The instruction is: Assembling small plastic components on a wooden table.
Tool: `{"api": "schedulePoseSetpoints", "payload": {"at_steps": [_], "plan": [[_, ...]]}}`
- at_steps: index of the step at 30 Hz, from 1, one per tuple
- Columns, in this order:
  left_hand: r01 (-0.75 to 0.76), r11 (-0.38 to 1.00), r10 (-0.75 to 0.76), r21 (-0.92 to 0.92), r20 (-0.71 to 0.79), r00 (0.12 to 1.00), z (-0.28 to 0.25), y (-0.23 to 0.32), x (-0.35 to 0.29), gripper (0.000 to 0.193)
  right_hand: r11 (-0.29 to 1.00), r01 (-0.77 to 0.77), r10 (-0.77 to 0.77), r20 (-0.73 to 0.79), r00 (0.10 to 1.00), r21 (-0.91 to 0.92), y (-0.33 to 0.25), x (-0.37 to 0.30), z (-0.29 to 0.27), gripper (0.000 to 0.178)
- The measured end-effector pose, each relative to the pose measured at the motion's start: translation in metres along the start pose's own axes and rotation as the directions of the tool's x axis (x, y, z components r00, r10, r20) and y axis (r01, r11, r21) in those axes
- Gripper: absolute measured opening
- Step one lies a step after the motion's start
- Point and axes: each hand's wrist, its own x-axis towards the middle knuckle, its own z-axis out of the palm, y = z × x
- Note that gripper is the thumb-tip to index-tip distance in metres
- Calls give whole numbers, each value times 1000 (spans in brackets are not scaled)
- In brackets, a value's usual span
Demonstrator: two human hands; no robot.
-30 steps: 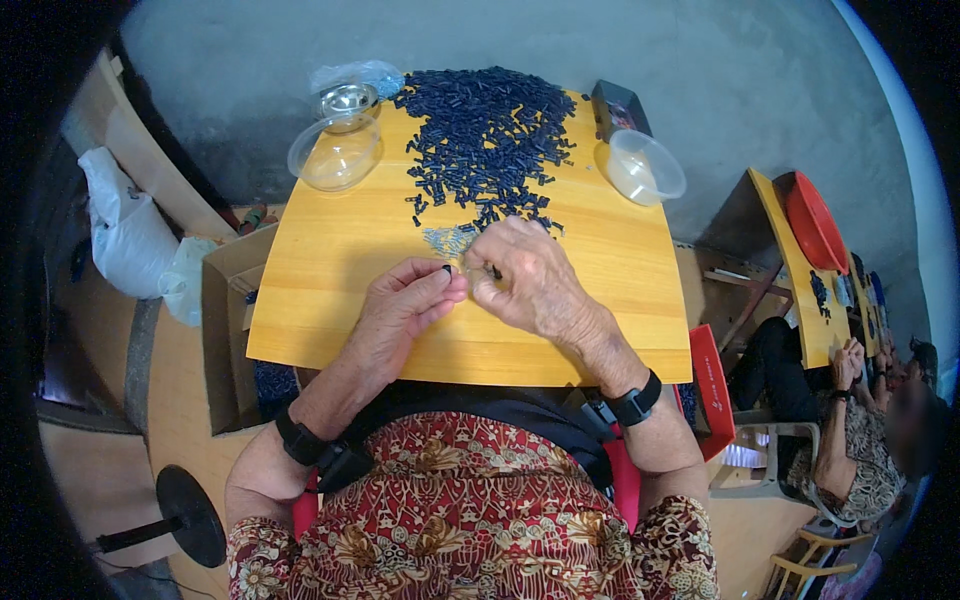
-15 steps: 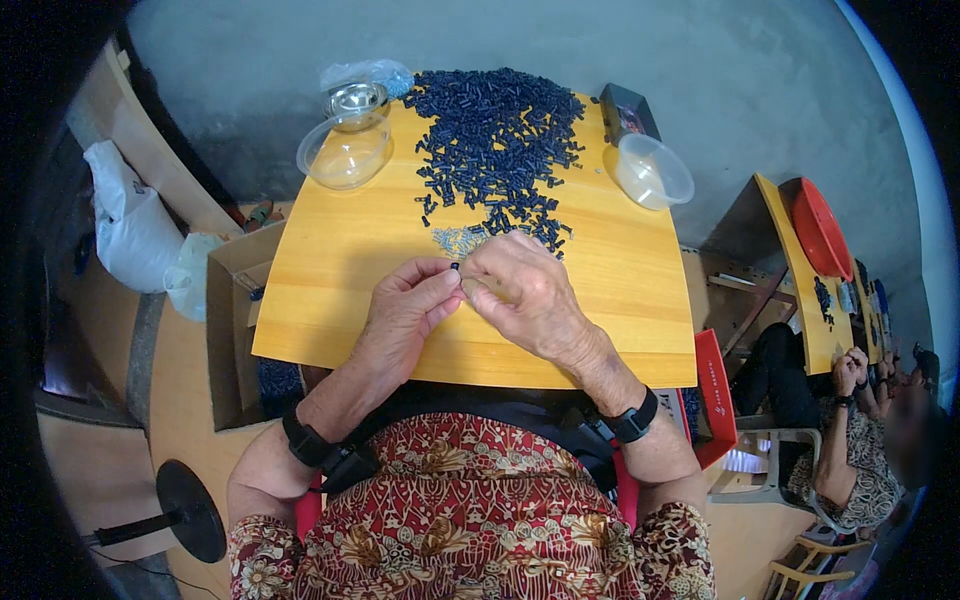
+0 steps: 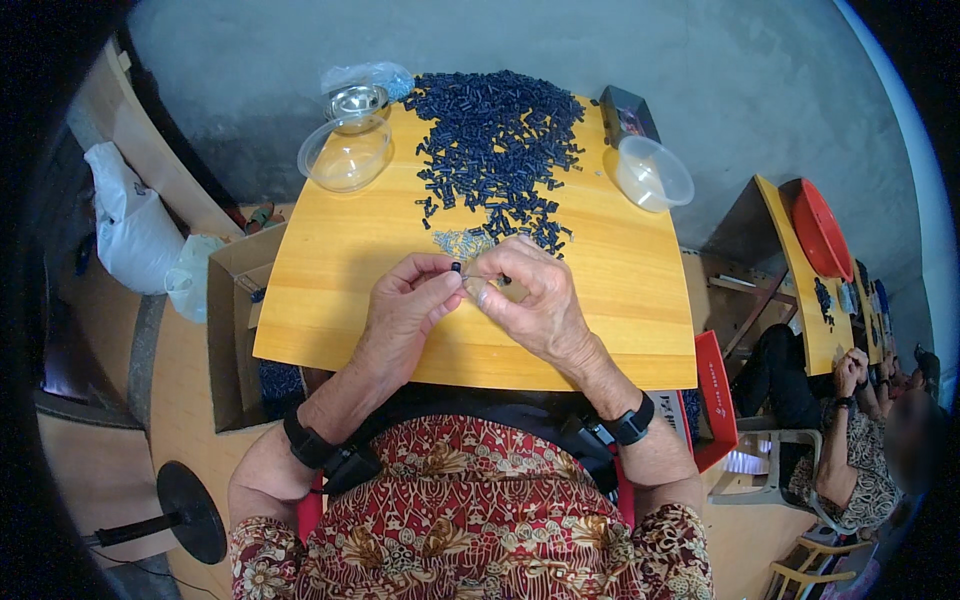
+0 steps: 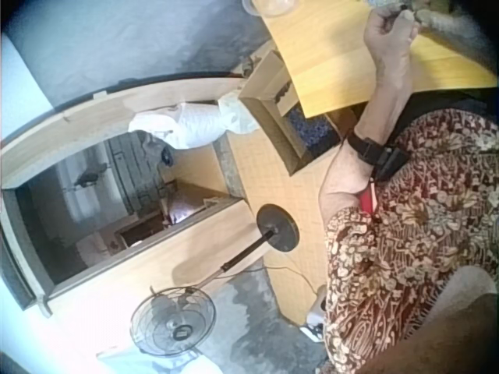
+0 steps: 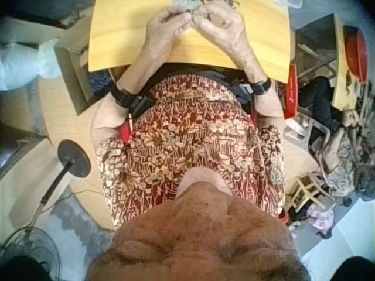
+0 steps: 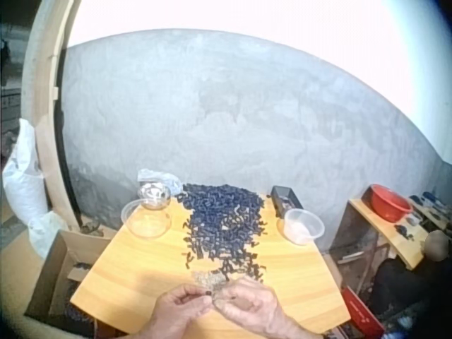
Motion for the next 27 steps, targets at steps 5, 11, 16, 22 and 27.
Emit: {"api": "schedulePoseSetpoints", "payload": {"at_steps": [5,11,16,22,27], "plan": [[-24,1000,24,15,20,1000,2,1,-2,17,998,12,-9,-58,998,58,-4,0,-1,7],[-107,990,100,91,79,992,4,-1,-3,16,995,-33,42,-95,995,89,-6,1,-14,6],[-166,976,151,142,110,982,4,-1,-4,14,999,7,-4,-59,998,45,-14,3,-16,6],[-190,968,174,162,108,979,2,-3,-4,13,997,80,-80,-19,997,-19,-15,3,-17,9],[-181,969,166,168,99,981,1,-5,-4,14,988,142,-143,-18,989,-64,-13,4,-16,10]]}}
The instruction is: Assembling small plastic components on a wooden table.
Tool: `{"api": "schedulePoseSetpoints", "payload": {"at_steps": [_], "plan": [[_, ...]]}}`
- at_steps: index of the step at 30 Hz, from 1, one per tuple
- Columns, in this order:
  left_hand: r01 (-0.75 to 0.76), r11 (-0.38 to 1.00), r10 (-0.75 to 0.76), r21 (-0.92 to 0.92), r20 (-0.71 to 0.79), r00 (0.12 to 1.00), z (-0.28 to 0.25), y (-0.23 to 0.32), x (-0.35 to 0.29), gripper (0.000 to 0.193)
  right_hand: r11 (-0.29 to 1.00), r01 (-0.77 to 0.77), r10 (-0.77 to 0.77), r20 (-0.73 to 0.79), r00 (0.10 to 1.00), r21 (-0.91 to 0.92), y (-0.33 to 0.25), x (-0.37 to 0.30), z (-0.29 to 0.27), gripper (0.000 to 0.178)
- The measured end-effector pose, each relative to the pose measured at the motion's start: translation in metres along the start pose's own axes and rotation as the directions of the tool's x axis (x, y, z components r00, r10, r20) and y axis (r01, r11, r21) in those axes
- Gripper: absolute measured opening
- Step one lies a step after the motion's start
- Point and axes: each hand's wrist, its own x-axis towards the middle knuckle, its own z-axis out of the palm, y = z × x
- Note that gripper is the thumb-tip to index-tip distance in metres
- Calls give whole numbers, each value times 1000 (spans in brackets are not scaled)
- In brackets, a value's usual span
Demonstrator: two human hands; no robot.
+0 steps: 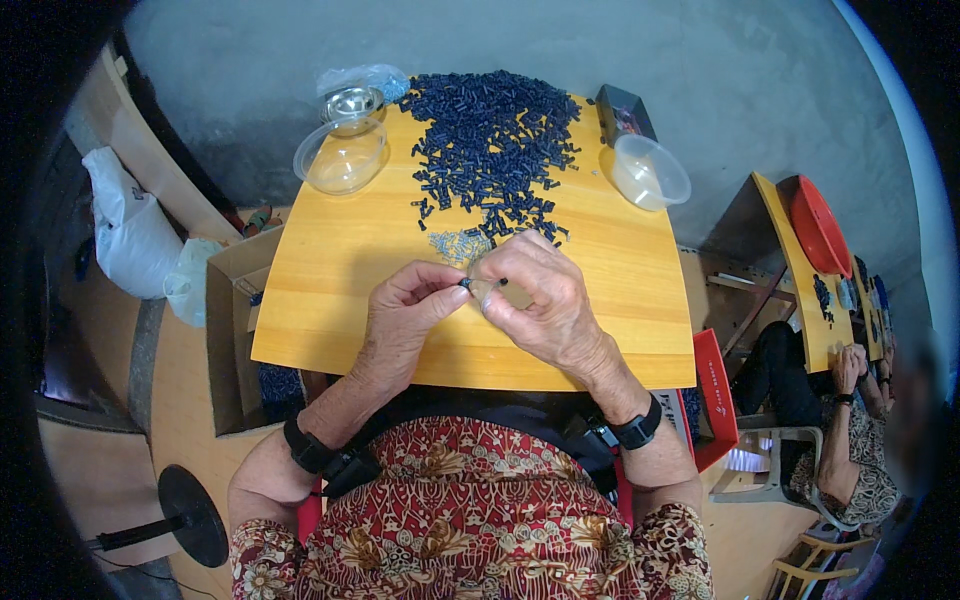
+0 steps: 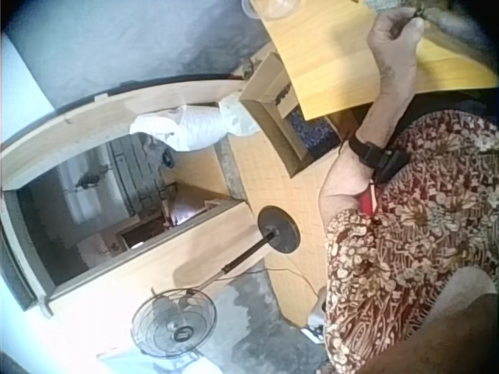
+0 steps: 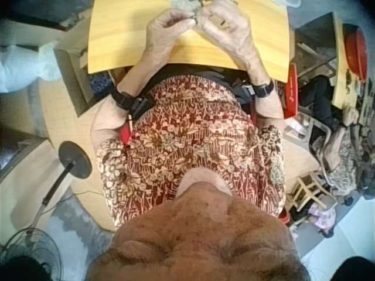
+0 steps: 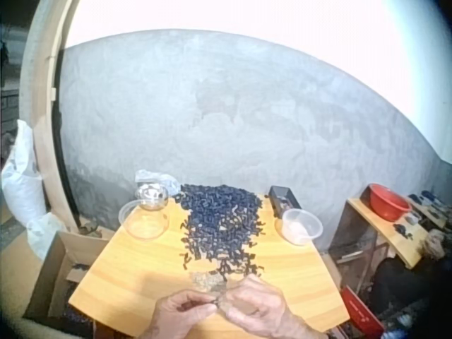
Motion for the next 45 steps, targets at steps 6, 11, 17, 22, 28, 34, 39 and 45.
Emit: {"api": "schedulePoseSetpoints", "payload": {"at_steps": [6,11,17,22,28,34,39,45], "plan": [[18,998,-19,62,4,1000,1,0,-1,14,978,105,-91,85,992,-179,-6,2,-5,11],[29,996,-30,82,12,999,0,-3,-1,13,944,160,-121,151,981,-287,-14,5,-5,10],[60,989,-57,138,-21,998,0,-2,-1,13,974,60,-24,165,986,-216,-10,3,-4,9],[88,993,-88,75,-2,996,-2,-4,0,14,987,53,-29,155,987,-154,0,-1,-2,9],[197,976,-196,-89,25,980,-4,5,0,16,994,24,-18,61,998,-107,-1,0,1,16],[306,926,-308,-220,28,951,-1,11,0,9,970,125,-115,62,991,-209,-2,2,5,23],[301,919,-302,-256,36,953,0,7,-2,13,954,173,-160,73,984,-244,1,0,8,25],[316,909,-307,-273,75,949,-5,1,-1,13,930,228,-220,60,974,-289,0,0,11,24]]}}
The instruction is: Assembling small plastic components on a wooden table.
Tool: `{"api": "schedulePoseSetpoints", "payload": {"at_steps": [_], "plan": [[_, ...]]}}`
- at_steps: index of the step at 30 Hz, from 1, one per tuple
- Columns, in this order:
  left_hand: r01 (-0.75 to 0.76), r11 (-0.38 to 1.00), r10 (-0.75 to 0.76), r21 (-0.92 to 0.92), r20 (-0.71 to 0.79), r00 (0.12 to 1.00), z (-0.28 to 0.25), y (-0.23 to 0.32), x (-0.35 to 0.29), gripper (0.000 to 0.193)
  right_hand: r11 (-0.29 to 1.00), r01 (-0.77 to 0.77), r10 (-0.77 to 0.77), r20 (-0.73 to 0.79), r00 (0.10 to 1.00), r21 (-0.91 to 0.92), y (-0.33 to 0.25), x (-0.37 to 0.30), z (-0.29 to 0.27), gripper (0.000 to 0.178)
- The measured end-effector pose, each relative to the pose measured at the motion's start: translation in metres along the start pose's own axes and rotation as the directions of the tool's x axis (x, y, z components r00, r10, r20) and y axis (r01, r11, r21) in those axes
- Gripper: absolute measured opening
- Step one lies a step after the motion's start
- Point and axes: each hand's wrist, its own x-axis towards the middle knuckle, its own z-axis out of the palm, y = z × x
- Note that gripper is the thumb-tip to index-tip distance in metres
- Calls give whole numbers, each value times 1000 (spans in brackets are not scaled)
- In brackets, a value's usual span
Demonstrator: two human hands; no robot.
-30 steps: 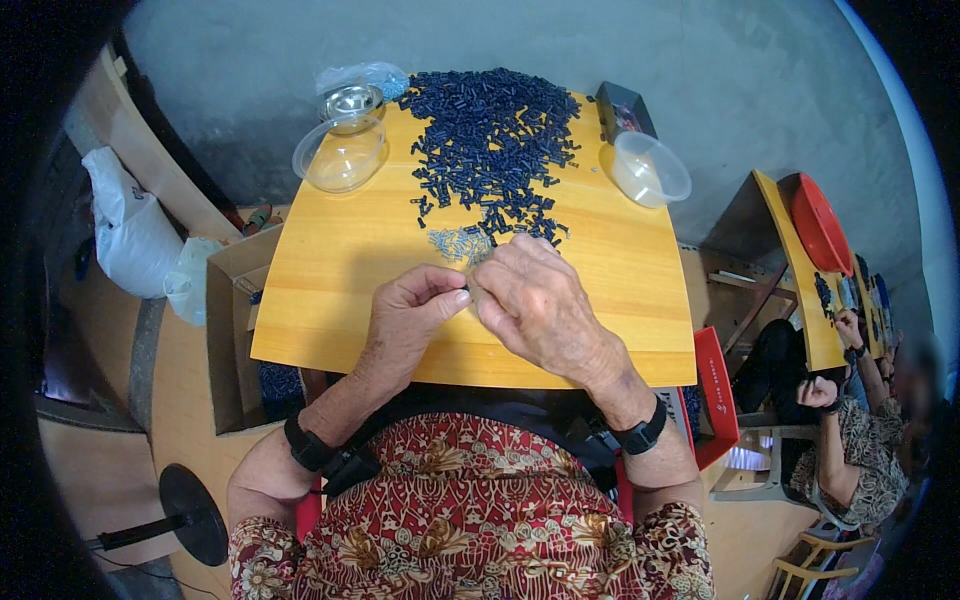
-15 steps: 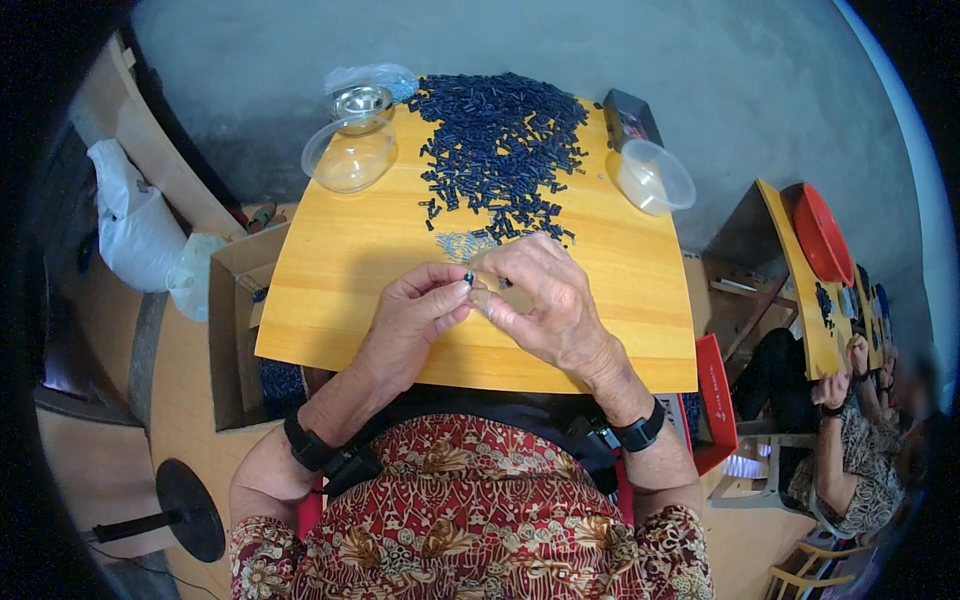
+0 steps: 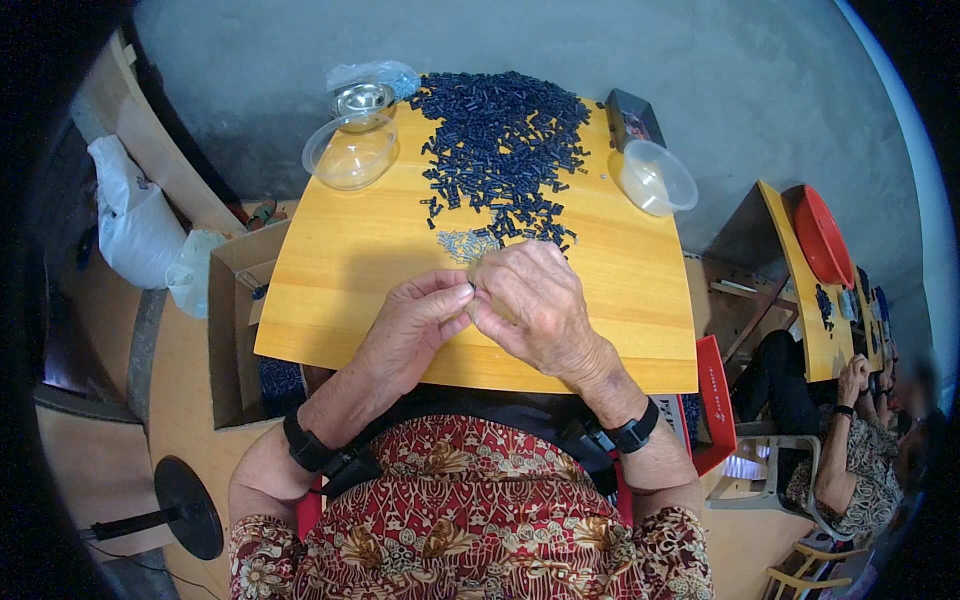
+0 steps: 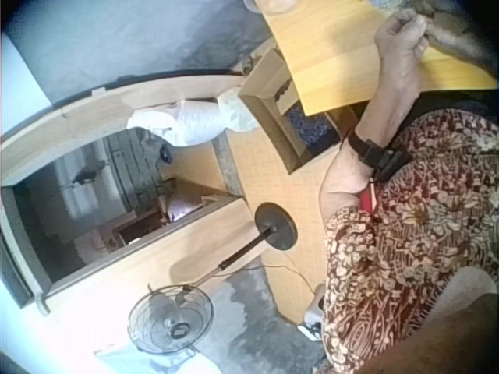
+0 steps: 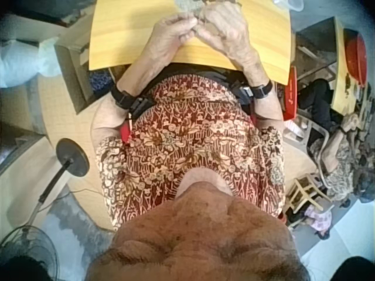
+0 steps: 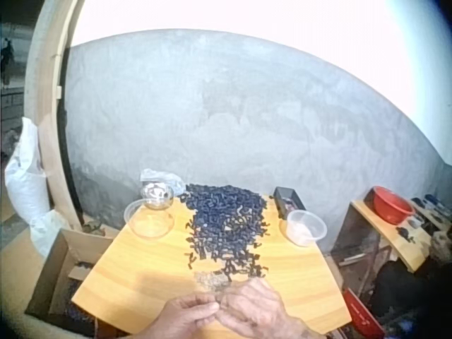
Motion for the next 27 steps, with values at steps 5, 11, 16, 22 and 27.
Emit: {"api": "schedulePoseSetpoints", "payload": {"at_steps": [5,11,16,22,27], "plan": [[22,1000,-22,-1,18,1000,3,3,-3,14,1000,23,-23,-6,1000,-6,2,-3,2,24],[25,999,-25,37,3,1000,8,11,-5,12,998,-53,54,-78,995,19,2,-2,3,24],[24,999,-23,32,-18,1000,6,7,-3,14,1000,22,-23,-33,999,-17,2,-1,2,23],[13,1000,-14,27,28,1000,6,5,-2,17,998,40,-43,-57,997,-53,2,-3,5,23],[41,996,-44,79,39,998,6,12,-4,19,998,51,-55,-97,994,-48,2,-3,5,23]]}}
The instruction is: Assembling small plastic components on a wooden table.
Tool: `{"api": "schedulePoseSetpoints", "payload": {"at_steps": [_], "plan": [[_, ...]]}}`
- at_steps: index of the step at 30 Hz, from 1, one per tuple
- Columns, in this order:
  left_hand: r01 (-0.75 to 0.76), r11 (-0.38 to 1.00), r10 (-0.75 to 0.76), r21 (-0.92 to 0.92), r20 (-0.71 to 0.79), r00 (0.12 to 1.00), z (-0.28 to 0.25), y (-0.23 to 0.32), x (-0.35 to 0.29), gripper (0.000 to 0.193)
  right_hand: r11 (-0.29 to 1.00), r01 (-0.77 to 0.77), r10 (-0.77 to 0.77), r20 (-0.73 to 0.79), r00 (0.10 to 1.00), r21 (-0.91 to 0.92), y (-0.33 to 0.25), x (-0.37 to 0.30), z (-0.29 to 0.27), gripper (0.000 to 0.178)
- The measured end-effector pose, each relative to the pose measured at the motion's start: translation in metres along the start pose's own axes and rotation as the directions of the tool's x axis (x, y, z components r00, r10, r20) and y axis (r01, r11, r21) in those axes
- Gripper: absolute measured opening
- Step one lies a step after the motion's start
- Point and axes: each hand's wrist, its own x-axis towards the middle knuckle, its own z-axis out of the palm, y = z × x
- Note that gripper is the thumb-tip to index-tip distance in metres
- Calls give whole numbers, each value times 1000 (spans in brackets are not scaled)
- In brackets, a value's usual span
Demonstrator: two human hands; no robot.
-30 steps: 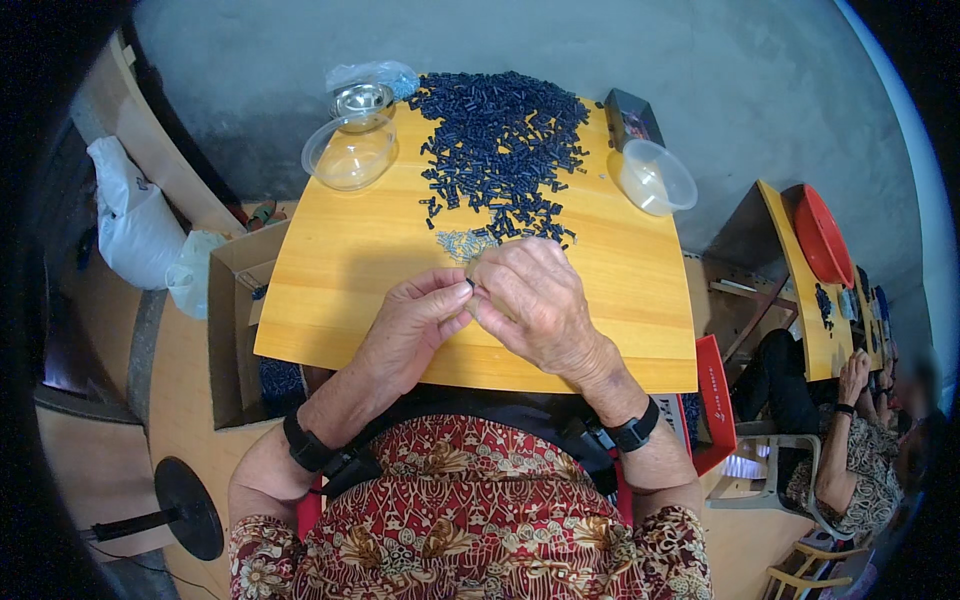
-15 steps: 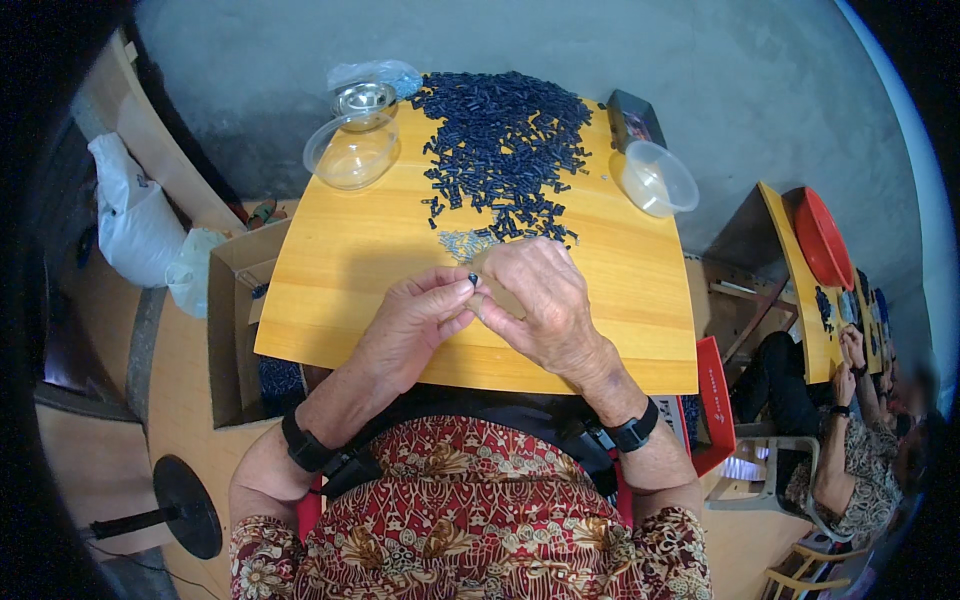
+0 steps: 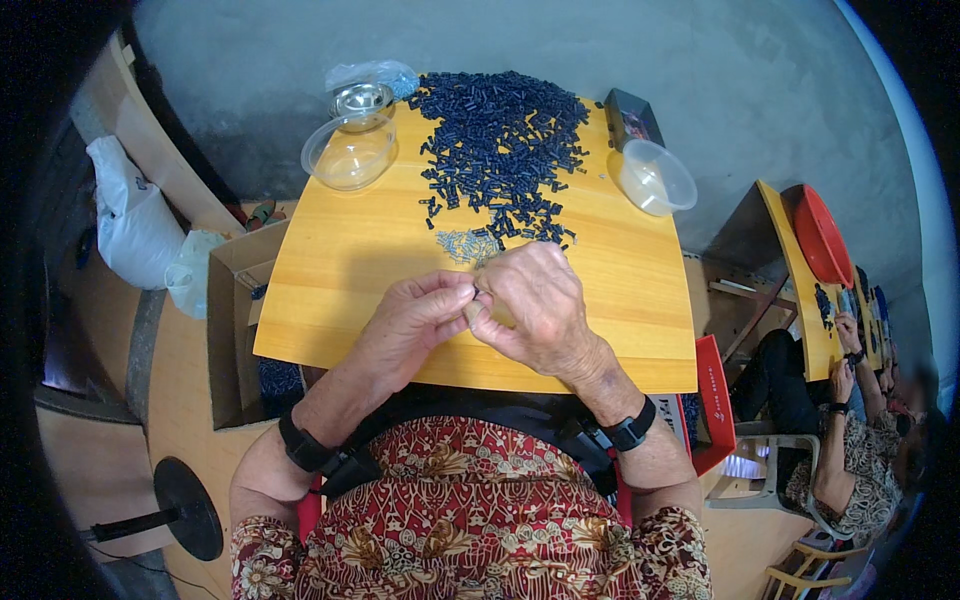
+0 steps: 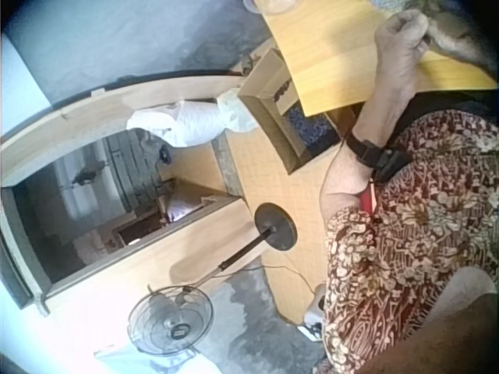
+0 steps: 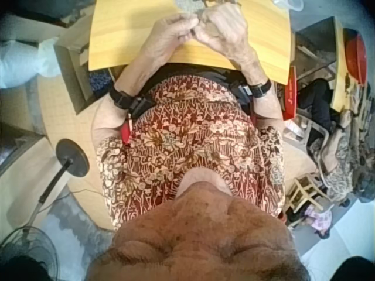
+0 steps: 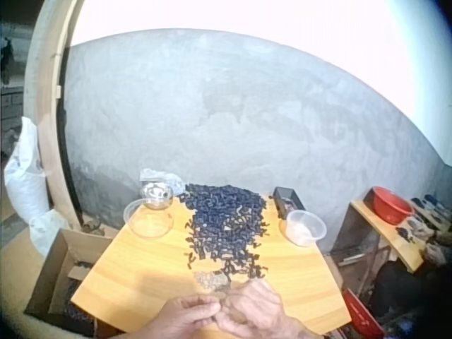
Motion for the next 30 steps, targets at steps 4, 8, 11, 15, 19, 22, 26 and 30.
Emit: {"api": "schedulePoseSetpoints", "payload": {"at_steps": [4,8,11,15,19,22,26,30], "plan": [[66,990,-64,122,-26,998,-6,3,1,21,1000,-20,21,37,999,-16,3,-4,-1,23],[50,987,-44,153,-38,998,-11,2,3,19,999,-45,45,65,997,-1,2,-2,0,26],[41,994,-36,98,-50,998,-5,3,0,15,995,-86,84,51,995,43,2,-2,-3,26],[60,998,-57,36,-69,996,-1,3,-1,12,998,-61,59,45,997,35,4,-2,-1,26],[43,999,-42,16,-74,996,-1,-1,0,15,999,-30,28,59,998,31,4,-2,0,25],[45,999,-44,4,-88,995,0,-3,0,14,1000,-13,12,68,998,21,3,-2,1,24],[45,999,-43,26,-80,996,-1,-4,1,14,1000,-24,23,93,995,12,2,-4,1,23],[65,989,-57,129,-64,996,-3,1,1,16,1000,-18,17,73,997,6,2,-6,2,23]]}}
